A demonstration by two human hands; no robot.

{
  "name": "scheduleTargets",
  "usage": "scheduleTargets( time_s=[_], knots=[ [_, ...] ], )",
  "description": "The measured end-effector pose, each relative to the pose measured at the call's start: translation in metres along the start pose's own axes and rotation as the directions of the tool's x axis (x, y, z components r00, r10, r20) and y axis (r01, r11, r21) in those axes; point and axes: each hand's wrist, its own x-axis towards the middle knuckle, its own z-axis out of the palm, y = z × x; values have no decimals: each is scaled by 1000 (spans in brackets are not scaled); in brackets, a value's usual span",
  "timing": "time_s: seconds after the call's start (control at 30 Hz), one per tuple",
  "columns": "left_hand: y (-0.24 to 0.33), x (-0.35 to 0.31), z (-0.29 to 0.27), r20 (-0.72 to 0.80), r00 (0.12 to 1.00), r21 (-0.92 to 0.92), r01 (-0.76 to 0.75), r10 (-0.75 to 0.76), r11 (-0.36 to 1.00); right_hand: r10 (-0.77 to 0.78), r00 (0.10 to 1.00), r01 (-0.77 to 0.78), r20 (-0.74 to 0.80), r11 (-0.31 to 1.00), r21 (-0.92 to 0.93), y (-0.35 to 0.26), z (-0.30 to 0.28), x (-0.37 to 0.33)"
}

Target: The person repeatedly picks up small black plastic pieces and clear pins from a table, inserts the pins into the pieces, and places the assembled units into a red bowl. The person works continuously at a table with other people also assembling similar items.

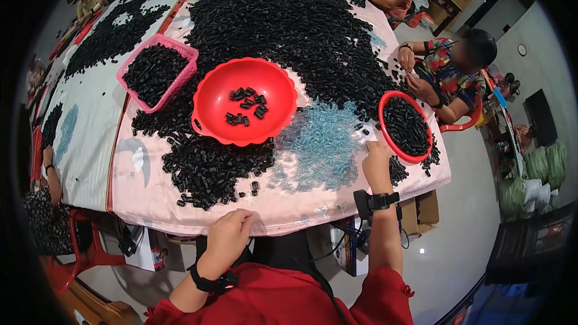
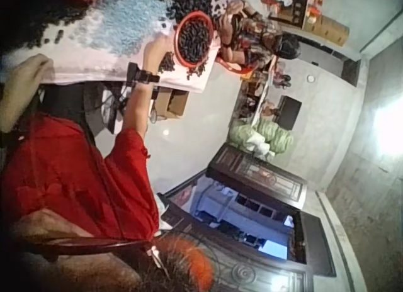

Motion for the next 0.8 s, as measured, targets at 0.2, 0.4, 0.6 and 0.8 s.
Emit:
scheduleTargets(
  time_s=[0.2, 0.4, 0.6, 0.8],
  knots=[
    [3, 3, 1, 29, 999, -19, -20, 20, 1000, 221, 971, -241, 95, 907, 345, 4, 14, -14],
    [1, 1, 0, 21, 1000, -28, -14, 15, 1000, 227, 893, -450, 389, 452, 770, -42, -14, -13],
    [2, 2, 0, 16, 999, -53, -28, 29, 998, 166, 956, -284, 244, 740, 610, -70, -22, -19],
    [1, 2, 1, 60, 998, -183, 27, -17, 983, -166, 986, 168, -34, 938, 304, -84, -10, -40]
  ],
)
